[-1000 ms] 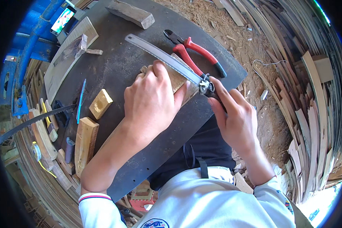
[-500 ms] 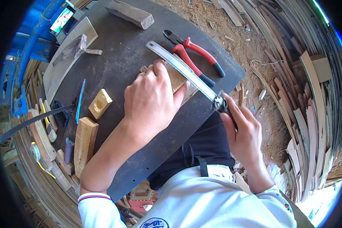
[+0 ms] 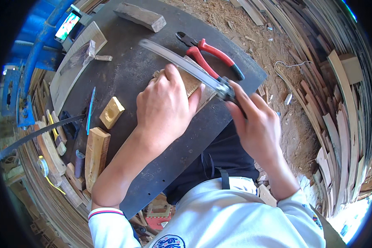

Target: The person measures a wooden piece with a tape measure, sands the wood using sandpaper, shapes a wooden block using a hand saw blade, and sweeps dust off the wooden board with a brush.

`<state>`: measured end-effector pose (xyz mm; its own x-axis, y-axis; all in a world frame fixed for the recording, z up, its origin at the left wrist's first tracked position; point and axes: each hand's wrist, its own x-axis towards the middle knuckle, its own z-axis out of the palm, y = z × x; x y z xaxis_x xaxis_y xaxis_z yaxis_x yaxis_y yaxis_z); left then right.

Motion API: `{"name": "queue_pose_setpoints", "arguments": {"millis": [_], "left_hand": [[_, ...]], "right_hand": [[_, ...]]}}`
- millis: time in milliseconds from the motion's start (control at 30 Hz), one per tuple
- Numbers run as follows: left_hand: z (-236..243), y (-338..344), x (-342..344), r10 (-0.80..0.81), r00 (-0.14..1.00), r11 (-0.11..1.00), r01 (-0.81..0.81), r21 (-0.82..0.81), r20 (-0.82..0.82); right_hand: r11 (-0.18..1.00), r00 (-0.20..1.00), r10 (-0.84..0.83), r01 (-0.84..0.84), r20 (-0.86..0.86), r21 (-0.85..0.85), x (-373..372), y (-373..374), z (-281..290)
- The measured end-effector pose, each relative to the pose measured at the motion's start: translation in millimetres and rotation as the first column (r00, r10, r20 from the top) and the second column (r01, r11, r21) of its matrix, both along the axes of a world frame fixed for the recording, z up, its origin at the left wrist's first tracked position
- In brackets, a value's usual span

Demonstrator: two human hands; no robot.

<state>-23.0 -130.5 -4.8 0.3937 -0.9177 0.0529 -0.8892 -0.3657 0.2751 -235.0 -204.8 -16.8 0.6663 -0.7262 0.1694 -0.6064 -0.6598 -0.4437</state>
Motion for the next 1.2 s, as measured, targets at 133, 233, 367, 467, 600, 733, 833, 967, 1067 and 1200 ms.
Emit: {"name": "queue_pose_setpoints", "arguments": {"millis": [133,233,367,467,600,733,833,967,1067,1200], "left_hand": [[-3,2,-1,0.033,0.999,0.996,-0.033,0.088,0.005],[-4,4,-1,0.010,1.000,1.000,-0.010,-0.014,0.011],[-4,3,-2,0.019,1.000,0.999,-0.018,0.029,-0.003],[-4,3,-1,-0.001,1.000,1.000,0.001,0.020,0.005],[-4,5,-1,0.023,1.000,1.000,-0.023,-0.006,0.010],[-3,4,-3,-0.007,0.999,1.000,0.008,0.019,-0.032],[-4,4,-4,0.021,1.000,1.000,-0.021,-0.002,-0.015],[-5,6,-5,0.001,1.000,1.000,-0.001,0.007,-0.023],[-4,6,-4,0.001,1.000,1.000,-0.001,0.010,-0.008],[-5,6,-3,-0.017,1.000,1.000,0.017,-0.020,0.013]], "right_hand": [[0.995,0.998,0.055,-0.056,-0.008,-0.088,0,3,3],[0.995,0.990,-0.073,0.080,-0.120,0.053,-8,7,5],[0.994,0.998,0.068,-0.068,0.004,-0.087,-5,1,-5],[0.994,0.997,0.080,-0.080,-0.010,-0.073,-7,0,-6],[0.994,0.993,-0.088,0.093,-0.084,0.060,-6,3,10],[0.996,0.995,-0.082,0.083,-0.048,0.012,23,-14,8],[0.985,0.975,-0.161,0.168,0.153,-0.029,21,-32,-6],[0.989,0.973,-0.150,0.146,0.174,0.032,-23,-25,-23],[0.993,0.981,-0.093,0.080,0.171,0.082,-39,-13,-32],[0.987,0.988,-0.068,0.046,0.139,0.157,-31,-7,-30]]}}
